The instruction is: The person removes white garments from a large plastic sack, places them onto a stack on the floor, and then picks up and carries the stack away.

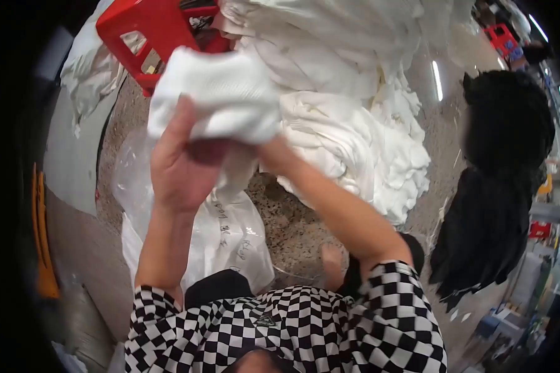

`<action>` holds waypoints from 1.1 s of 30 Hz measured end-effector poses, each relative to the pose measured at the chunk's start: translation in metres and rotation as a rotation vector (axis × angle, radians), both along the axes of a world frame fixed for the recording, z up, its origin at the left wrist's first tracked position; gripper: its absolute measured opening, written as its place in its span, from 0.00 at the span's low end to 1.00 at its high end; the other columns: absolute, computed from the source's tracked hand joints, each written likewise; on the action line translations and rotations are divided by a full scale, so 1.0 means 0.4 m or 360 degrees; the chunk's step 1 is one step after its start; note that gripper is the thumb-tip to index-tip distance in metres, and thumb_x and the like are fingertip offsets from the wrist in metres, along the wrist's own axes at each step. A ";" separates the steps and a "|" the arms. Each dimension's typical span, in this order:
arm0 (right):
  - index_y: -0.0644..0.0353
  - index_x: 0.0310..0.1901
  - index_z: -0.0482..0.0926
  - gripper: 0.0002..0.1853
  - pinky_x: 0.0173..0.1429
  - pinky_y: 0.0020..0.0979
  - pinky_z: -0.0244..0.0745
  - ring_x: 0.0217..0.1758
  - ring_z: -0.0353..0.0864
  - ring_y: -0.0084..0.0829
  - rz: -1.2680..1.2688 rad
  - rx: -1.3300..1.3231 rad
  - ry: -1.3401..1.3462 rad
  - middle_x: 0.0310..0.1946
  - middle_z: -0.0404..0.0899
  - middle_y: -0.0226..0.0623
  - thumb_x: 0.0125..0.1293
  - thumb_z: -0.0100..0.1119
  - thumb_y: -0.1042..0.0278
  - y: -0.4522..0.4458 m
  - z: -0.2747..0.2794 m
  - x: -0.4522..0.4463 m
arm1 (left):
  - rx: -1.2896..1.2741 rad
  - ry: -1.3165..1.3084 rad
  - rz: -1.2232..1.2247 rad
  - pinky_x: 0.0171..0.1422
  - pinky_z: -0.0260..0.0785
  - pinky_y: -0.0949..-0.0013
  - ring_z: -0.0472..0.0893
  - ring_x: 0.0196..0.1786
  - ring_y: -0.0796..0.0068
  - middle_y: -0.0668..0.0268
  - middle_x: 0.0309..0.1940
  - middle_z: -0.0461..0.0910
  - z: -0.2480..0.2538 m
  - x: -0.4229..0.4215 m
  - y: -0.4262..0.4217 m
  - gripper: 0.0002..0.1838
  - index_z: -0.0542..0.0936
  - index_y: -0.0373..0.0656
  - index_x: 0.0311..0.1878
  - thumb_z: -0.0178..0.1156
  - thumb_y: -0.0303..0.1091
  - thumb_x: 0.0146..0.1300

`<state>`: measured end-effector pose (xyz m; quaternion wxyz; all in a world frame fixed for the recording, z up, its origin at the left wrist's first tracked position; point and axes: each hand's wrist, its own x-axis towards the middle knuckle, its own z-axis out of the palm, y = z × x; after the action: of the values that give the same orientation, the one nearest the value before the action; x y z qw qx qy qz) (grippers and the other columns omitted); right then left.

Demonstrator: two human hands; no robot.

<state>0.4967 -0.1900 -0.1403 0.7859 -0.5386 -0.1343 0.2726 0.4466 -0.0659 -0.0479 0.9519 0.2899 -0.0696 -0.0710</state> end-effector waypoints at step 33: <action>0.59 0.42 0.67 0.11 0.43 0.46 0.68 0.39 0.76 0.48 0.0880 -0.2114 -0.0681 0.35 0.77 0.50 0.58 0.41 0.68 -0.586 -0.564 0.046 | -0.0251 0.2051 -0.0113 0.63 0.60 0.57 0.67 0.59 0.62 0.60 0.57 0.67 -0.850 -0.334 -0.404 0.27 0.62 0.42 0.60 0.53 0.41 0.60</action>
<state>0.5150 -0.4244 -0.3661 0.1552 -0.8874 -0.2217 0.3731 0.3132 -0.2274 -0.3879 0.8185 0.1159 0.5008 -0.2567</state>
